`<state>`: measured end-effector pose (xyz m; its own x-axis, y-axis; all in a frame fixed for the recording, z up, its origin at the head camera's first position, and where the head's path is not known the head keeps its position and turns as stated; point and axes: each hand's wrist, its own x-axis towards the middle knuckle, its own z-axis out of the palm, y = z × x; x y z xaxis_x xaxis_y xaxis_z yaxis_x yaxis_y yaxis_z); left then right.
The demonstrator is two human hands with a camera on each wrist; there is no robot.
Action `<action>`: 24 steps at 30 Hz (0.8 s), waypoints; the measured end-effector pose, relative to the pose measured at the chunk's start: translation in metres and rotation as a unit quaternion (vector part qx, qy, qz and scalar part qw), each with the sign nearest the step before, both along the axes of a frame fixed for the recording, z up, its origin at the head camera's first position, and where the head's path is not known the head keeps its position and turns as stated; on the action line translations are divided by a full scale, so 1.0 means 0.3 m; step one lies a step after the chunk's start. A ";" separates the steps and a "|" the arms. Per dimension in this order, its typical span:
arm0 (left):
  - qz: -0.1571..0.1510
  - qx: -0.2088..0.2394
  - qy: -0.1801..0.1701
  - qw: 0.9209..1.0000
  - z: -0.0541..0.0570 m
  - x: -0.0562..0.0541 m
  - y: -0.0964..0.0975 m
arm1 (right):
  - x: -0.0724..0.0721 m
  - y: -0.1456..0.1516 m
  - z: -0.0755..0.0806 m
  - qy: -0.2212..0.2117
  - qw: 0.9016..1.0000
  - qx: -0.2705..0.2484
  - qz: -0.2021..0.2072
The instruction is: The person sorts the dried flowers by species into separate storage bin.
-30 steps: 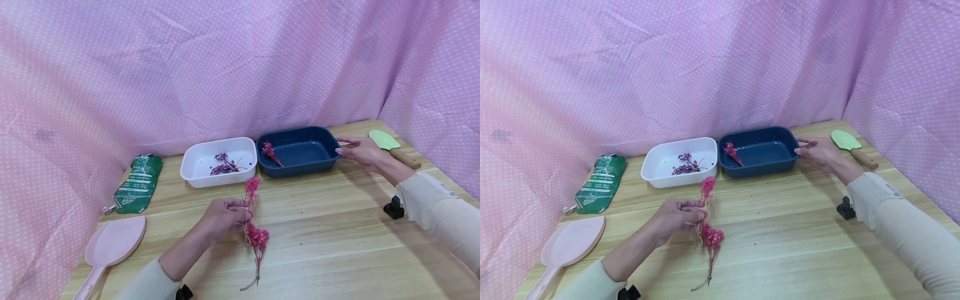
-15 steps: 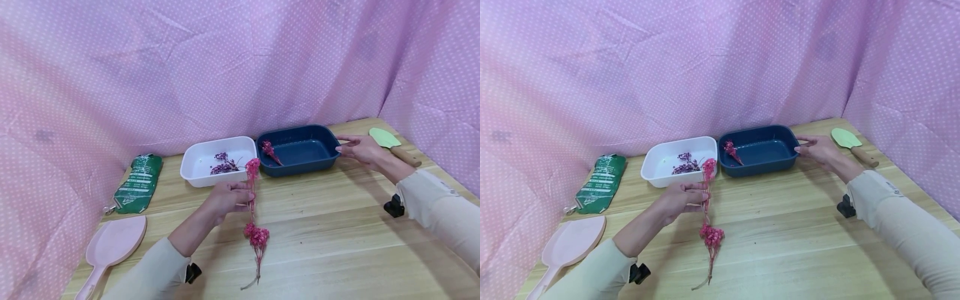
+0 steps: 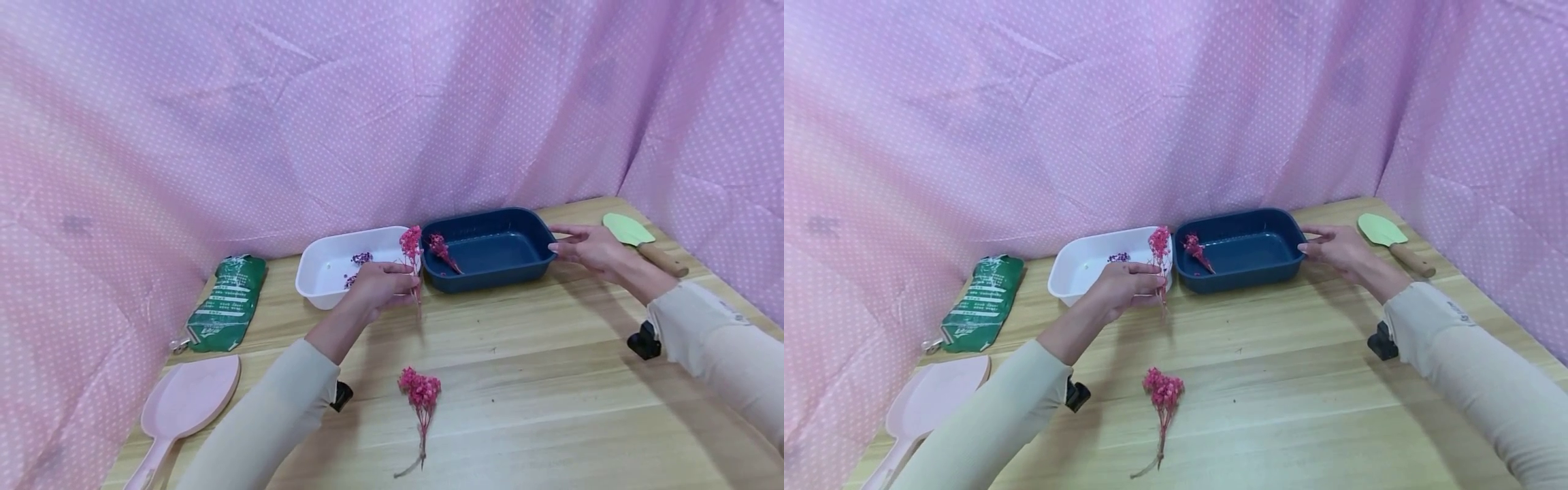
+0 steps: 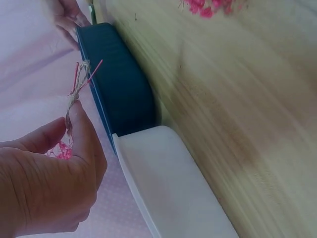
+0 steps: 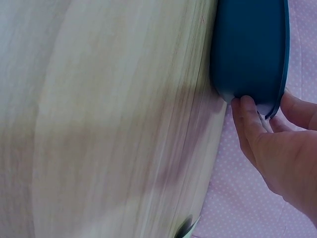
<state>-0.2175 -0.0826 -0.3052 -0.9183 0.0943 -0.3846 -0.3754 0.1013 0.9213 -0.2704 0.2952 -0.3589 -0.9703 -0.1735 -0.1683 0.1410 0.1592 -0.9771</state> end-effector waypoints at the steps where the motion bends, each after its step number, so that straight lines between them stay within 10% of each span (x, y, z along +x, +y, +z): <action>1: 0.000 0.003 -0.001 1.000 0.000 -0.008 0.004 | 0.001 0.000 0.001 0.002 1.000 0.002 0.001; 24: 0.061 0.104 -0.010 0.993 -0.048 -0.208 0.189 | 0.003 -0.002 0.000 0.017 0.999 0.031 -0.003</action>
